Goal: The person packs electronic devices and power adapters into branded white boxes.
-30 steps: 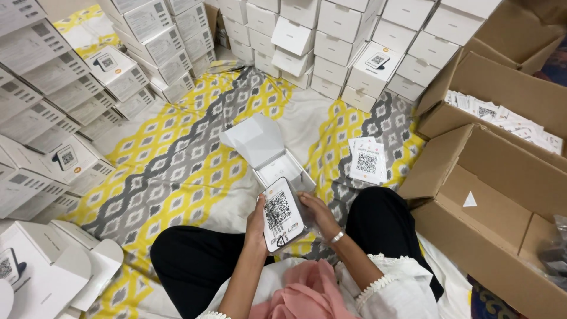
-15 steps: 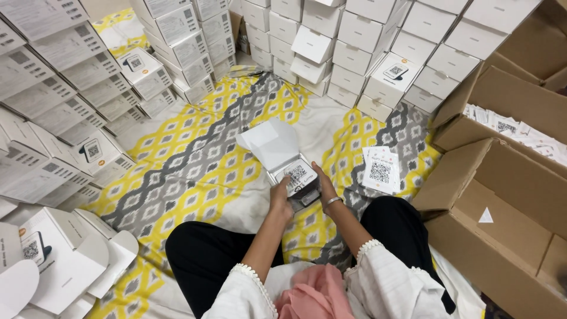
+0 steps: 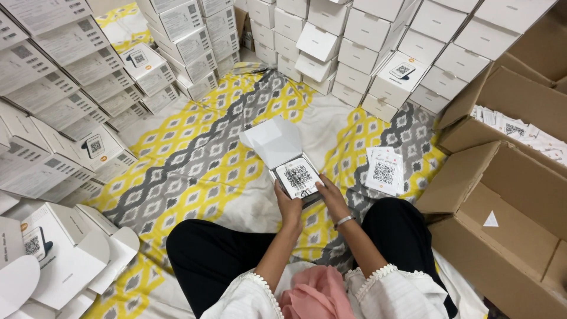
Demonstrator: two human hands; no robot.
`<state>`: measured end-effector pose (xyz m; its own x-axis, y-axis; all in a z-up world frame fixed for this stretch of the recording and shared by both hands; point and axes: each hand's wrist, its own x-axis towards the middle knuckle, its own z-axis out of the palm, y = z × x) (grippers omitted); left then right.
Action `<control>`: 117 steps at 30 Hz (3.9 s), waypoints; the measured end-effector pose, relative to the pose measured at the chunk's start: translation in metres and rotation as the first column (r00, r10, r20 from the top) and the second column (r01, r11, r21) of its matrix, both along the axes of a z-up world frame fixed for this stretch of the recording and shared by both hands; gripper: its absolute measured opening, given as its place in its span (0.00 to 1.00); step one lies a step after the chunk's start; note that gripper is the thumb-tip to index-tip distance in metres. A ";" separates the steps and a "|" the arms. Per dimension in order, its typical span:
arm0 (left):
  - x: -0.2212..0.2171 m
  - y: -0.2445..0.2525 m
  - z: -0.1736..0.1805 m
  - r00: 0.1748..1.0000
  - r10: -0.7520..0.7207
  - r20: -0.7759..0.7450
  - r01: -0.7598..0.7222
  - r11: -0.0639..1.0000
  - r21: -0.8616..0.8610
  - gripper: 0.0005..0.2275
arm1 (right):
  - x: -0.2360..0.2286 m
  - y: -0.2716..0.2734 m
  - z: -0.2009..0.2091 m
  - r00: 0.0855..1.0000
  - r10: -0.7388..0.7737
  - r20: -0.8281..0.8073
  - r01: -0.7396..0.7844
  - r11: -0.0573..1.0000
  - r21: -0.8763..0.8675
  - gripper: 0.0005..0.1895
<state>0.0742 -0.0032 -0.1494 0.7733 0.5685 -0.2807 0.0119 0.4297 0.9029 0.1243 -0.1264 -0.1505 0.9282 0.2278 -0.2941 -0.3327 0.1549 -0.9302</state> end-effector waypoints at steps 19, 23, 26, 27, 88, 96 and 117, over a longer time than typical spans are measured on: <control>-0.049 -0.041 -0.016 0.938 0.023 -0.346 0.177 0.827 0.534 0.32 | -0.025 -0.008 -0.019 0.907 0.049 0.419 0.176 0.858 -0.482 0.26; -0.070 -0.047 -0.011 0.980 0.043 -0.196 0.083 0.803 0.590 0.31 | -0.039 -0.002 0.008 0.887 0.055 0.459 0.190 0.861 -0.471 0.30; -0.075 -0.050 -0.022 0.994 0.033 -0.100 0.026 0.844 0.536 0.30 | -0.043 -0.001 0.018 0.860 0.073 0.505 0.217 0.843 -0.492 0.30; -0.075 -0.051 -0.031 1.000 0.000 -0.020 0.008 0.892 0.451 0.31 | -0.045 -0.001 0.021 0.844 0.091 0.529 0.235 0.824 -0.516 0.30; -0.033 0.040 0.027 0.864 -0.440 -0.243 0.142 -0.250 0.958 0.21 | -0.034 0.002 0.059 0.844 0.279 0.459 0.243 0.564 -0.789 0.26; -0.038 0.036 0.022 0.871 -0.432 -0.232 0.245 -0.028 0.969 0.16 | -0.026 -0.002 0.018 0.776 0.357 0.520 0.133 0.713 -0.689 0.30; -0.032 0.031 0.001 0.899 0.010 -0.438 0.331 0.638 0.695 0.36 | -0.050 0.003 0.043 0.840 0.435 0.326 0.001 0.598 -0.801 0.26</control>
